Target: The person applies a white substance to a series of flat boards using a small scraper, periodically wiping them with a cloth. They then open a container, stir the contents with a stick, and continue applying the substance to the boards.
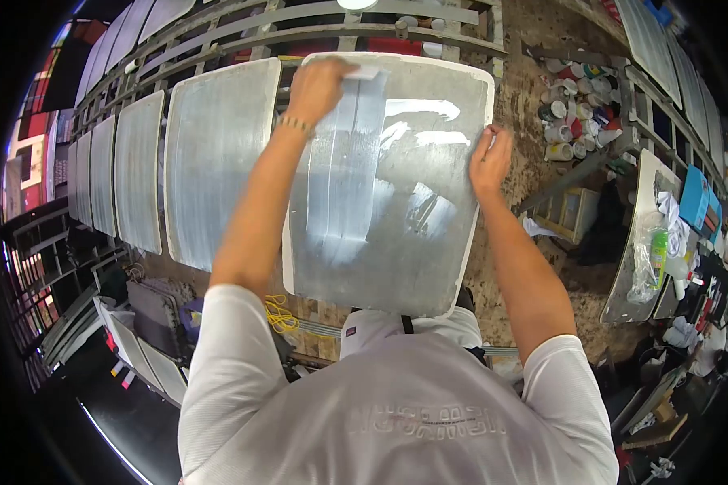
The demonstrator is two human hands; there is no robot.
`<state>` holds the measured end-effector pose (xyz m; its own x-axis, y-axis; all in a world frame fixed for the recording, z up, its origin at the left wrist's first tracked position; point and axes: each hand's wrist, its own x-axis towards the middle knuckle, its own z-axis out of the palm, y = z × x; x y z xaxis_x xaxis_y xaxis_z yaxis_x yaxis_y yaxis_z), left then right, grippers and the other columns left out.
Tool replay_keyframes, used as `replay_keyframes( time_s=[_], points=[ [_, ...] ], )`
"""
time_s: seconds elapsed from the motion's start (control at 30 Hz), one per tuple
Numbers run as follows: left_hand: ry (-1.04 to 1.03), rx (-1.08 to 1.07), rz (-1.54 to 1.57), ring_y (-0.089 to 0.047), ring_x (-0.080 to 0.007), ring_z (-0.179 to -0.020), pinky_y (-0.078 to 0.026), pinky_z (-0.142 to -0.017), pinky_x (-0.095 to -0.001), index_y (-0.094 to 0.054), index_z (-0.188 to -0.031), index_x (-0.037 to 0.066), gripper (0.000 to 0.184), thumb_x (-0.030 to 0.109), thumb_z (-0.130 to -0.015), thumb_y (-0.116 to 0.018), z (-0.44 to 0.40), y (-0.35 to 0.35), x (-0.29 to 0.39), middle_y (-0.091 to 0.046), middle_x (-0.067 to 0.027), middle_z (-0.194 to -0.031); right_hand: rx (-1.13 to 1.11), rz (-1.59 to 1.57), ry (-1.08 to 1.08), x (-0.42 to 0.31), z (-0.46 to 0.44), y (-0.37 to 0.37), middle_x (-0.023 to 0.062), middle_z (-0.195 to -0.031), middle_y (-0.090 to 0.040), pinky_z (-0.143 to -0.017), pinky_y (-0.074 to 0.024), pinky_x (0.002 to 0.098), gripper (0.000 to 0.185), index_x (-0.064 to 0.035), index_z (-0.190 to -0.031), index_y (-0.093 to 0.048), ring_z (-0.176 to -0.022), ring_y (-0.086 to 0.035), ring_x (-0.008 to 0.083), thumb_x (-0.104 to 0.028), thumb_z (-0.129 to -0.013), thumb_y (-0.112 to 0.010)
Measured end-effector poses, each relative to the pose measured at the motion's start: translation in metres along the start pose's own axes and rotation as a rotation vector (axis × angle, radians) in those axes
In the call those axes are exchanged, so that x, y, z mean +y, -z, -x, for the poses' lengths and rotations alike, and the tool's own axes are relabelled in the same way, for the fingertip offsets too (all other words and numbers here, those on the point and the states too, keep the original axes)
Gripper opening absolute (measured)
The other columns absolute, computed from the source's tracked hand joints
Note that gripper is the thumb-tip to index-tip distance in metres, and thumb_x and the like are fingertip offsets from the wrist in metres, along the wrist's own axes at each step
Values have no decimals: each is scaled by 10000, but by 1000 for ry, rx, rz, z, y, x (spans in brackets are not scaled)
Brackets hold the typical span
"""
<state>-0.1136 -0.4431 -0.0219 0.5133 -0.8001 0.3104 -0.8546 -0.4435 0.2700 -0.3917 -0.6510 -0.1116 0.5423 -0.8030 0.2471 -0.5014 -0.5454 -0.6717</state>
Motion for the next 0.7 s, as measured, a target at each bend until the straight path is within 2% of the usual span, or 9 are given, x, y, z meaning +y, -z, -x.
replay_keyframes(
  time_s=[0.03, 0.17, 0.23, 0.4, 0.6, 0.7],
  points=[
    [51, -88, -31, -693, -352, -1025, -553, -918, -436, -773, -1100, 122, 365, -38, -856, -554, -15, -2, -4, -740, -119, -1107, 16, -5, 24, -1, -1, 0, 220, -1088, -602, -877, -467, 502, 235, -18, -1098, -588, -1023, -585, 427, -226, -1033, -499],
    [132, -199, -61, -693, -349, -1020, -552, -912, -440, -781, -1082, 127, 382, -45, -837, -543, -14, -22, -17, -743, -114, -1100, 28, -6, 99, 5, 1, 1, 225, -1081, -608, -877, -468, 499, 239, -10, -1097, -588, -1024, -588, 429, -225, -1027, -509],
    [60, -90, -17, -696, -339, -956, -552, -849, -441, -798, -1030, 139, 354, -12, -785, -592, 4, -19, -16, -745, -114, -1057, 59, -21, 121, 5, -3, -2, 223, -1073, -616, -883, -468, 497, 248, -4, -1099, -587, -1028, -591, 428, -229, -1021, -516],
    [47, -93, 57, -699, -320, -997, -540, -893, -434, -788, -1031, 85, 386, -41, -735, -574, 114, 10, 38, -757, -107, -1055, 52, -26, 106, 10, -5, -6, 222, -1095, -625, -895, -465, 495, 266, -10, -1109, -591, -1038, -596, 423, -247, -1015, -513],
    [260, -225, 45, -578, -307, -1248, -391, -1082, -489, -708, -1224, 107, 508, -26, -751, -578, 303, 58, 152, -678, -97, -1281, 54, -23, 106, 11, -4, -6, 218, -1121, -624, -906, -460, 494, 279, -11, -1113, -594, -1058, -594, 412, -256, -1007, -515],
    [326, -301, 88, -598, -311, -1216, -411, -1060, -501, -723, -1196, 106, 484, -29, -751, -588, 357, 92, 202, -679, -83, -1282, 52, -34, 116, 11, -4, -3, 218, -1117, -621, -912, -459, 495, 276, -14, -1118, -593, -1066, -590, 410, -253, -1006, -512]
  ],
)
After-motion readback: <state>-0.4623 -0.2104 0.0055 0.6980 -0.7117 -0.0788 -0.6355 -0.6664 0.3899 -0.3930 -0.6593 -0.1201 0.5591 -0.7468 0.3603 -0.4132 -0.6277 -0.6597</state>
